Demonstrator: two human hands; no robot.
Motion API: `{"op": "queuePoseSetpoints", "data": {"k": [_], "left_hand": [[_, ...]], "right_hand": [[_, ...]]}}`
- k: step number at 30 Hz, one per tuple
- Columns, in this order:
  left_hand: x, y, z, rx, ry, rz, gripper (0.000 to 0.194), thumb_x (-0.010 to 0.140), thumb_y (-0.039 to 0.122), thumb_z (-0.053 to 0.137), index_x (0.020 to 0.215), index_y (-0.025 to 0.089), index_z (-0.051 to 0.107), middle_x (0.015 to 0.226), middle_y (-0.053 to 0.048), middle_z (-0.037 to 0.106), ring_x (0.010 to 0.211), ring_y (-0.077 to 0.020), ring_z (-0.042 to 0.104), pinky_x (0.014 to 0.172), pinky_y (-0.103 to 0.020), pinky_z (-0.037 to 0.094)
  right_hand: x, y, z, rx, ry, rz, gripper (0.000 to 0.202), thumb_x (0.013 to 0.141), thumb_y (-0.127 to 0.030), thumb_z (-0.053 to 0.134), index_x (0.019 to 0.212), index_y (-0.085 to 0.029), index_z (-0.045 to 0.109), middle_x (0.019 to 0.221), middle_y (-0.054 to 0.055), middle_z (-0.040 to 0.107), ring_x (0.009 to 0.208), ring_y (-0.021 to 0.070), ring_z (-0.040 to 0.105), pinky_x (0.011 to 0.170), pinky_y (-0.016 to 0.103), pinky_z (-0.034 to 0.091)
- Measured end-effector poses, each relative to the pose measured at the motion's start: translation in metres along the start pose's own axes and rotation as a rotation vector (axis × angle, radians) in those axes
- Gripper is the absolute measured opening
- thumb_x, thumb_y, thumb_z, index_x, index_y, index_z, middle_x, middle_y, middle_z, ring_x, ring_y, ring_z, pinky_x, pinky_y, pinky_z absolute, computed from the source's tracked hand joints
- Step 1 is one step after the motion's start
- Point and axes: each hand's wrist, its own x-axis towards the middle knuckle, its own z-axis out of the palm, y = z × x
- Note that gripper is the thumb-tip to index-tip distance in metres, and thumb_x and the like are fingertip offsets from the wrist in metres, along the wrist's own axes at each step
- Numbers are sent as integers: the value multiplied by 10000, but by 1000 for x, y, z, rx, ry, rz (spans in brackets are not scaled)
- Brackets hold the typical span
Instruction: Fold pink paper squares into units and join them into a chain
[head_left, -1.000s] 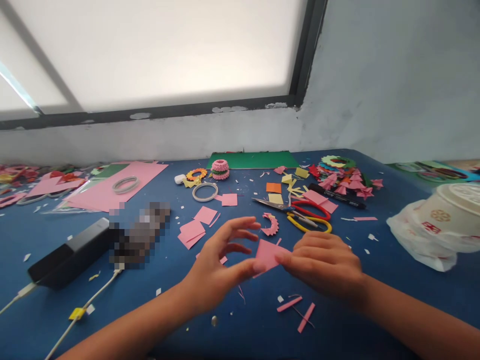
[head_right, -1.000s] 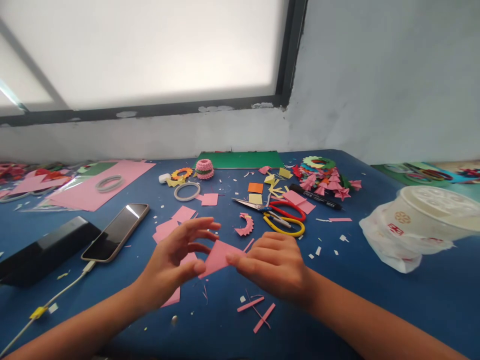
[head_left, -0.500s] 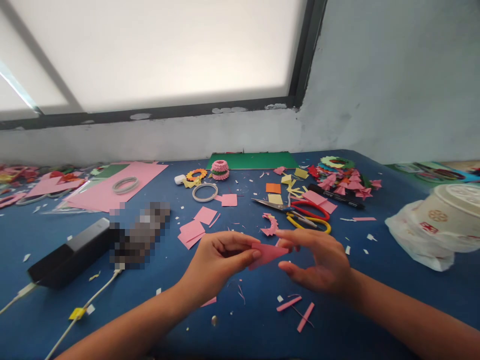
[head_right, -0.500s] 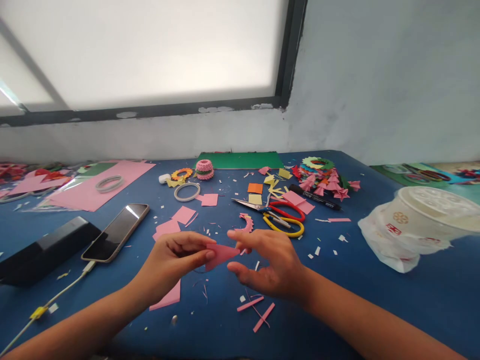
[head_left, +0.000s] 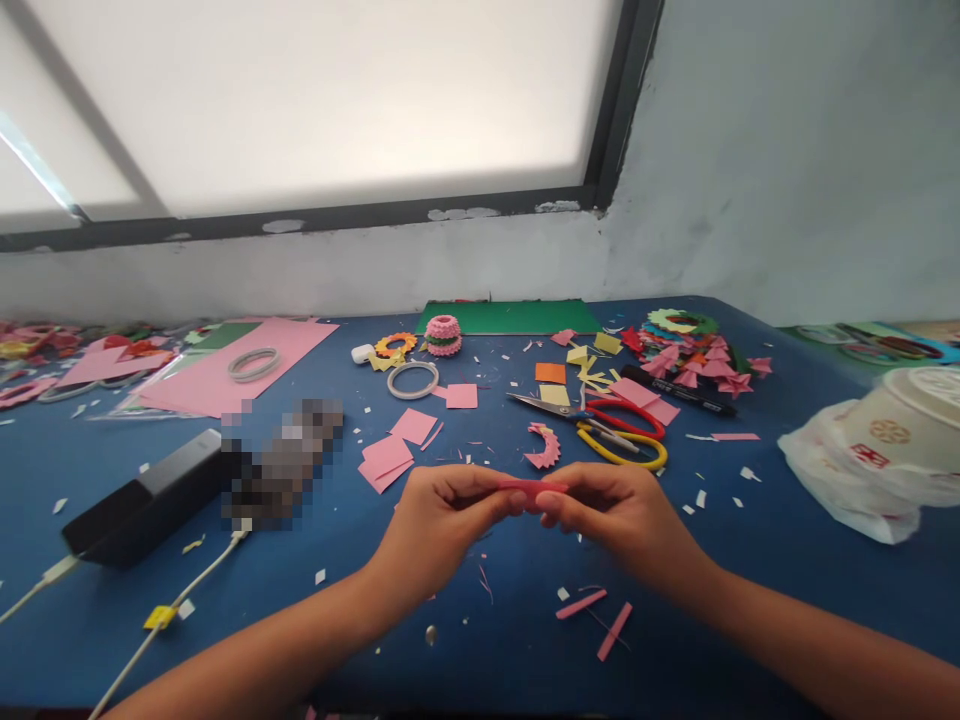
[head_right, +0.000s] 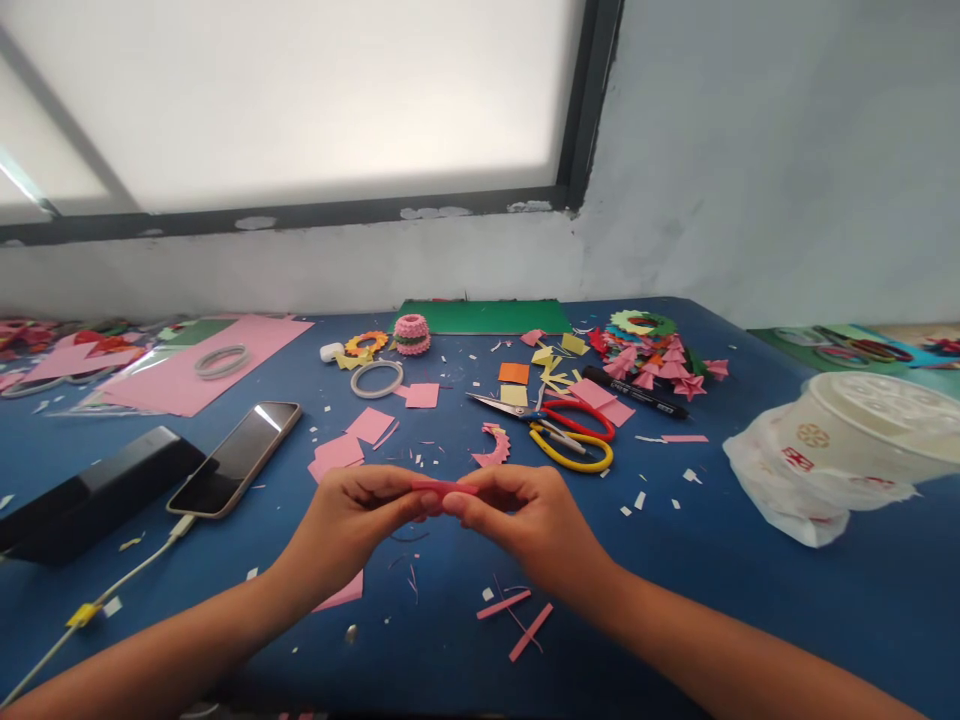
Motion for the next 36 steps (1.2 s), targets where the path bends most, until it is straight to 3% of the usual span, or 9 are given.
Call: {"op": "queuePoseSetpoints", "data": {"k": [4,8,13,18,24,27,30,36], "left_hand": [[-1,0,1,-83,18,8,106,725,286,691,765,195,728,705,-12,715,636,-110,639,569,-173,512],[0,2,0,-279,-107,-93,206,766,361,646,830,175,707,704,-25,692,647,-124,650,494,-163,514],[2,2,0,-395,-150,-143,217,659,261,752,840,164,683,739,-13,692,691,-127,661,522,-156,524],[3,0,3,-292,-59,-114,204,609,174,775,779,151,665,687,24,681,640,-73,629,625,-151,513],[6,-10,2,-116,-59,-119,249,613,213,768,815,146,639,743,9,677,697,-100,632,650,-186,498],[9,-12,1,-67,-107,-162,228,673,274,723,828,137,627,731,-4,662,703,-118,632,630,-208,500],[10,-14,1,-32,-149,-150,234,749,344,644,850,134,621,769,-25,658,754,-146,638,629,-236,510],[9,-23,4,325,-143,-22,246,736,344,655,876,144,625,814,-35,671,674,-139,623,608,-249,496]], "right_hand": [[1,2,1,70,57,19,172,745,-340,663,729,-172,695,580,6,646,498,99,576,454,179,487],[4,8,-1,173,64,-27,138,722,-316,691,727,-178,687,585,-1,647,460,87,565,420,170,485],[5,11,-3,203,44,-12,209,716,-375,693,761,-173,666,631,9,647,479,96,568,422,191,484],[2,7,0,78,-44,107,492,652,-457,728,1056,-210,594,791,15,636,632,126,591,544,230,496],[4,8,0,-55,-112,143,328,827,-439,545,1058,-207,565,783,7,602,706,139,572,622,249,468],[8,11,-3,-85,-152,123,278,859,-394,494,1042,-197,562,910,30,619,853,171,575,754,297,461],[10,15,-3,-88,-238,147,232,843,-268,497,1054,-181,537,888,32,622,834,170,591,748,301,463],[8,21,1,-328,-265,-101,338,705,-32,509,1013,-168,537,976,58,561,905,178,537,818,321,429]]}}
